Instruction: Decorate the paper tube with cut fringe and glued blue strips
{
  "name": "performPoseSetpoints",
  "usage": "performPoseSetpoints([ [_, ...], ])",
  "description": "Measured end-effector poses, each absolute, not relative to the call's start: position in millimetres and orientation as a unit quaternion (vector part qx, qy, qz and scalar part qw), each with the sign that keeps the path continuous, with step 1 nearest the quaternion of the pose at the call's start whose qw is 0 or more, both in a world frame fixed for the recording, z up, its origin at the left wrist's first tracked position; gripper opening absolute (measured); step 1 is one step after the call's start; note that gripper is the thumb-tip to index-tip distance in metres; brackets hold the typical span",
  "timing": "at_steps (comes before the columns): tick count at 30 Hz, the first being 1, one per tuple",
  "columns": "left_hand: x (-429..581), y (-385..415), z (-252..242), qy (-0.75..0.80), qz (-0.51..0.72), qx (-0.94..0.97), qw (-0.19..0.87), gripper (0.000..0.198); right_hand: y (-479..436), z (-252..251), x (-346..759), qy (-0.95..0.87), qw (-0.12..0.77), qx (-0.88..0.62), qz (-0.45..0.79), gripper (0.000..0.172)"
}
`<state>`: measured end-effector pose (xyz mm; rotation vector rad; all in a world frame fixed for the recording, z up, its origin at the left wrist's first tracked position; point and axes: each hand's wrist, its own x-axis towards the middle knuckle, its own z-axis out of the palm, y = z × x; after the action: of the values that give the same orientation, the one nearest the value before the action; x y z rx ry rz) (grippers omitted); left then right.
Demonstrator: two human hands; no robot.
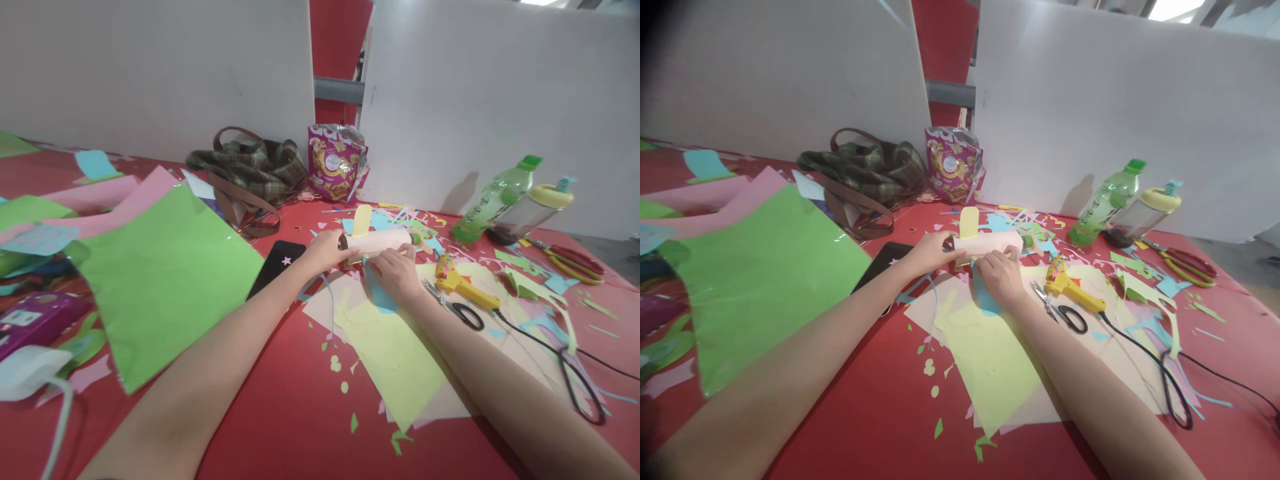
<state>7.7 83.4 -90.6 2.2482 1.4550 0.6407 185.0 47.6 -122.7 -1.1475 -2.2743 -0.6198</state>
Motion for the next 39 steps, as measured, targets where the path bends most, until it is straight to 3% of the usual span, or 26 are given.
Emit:
performPoseSetpoints([
  [15,7,87,-93,0.511,0.228,0.803,0.204,0.045,48,-118,184,-0.799,0.301,-0.471,-0.223,0.021],
  [30,7,87,-95,0.502,0.229,0.81,0.199,0.041,51,-117,181,-0.788,0.307,-0.506,-0.169,0.018],
  [34,7,87,-94,0.51,0.226,0.806,0.197,0.04,43,-107,175,-0.826,0.28,-0.476,-0.11,0.015],
  [39,7,86,-92,0.522,0.22,0.801,0.195,0.039,14,-82,153,-0.927,0.186,-0.325,0.024,0.002],
])
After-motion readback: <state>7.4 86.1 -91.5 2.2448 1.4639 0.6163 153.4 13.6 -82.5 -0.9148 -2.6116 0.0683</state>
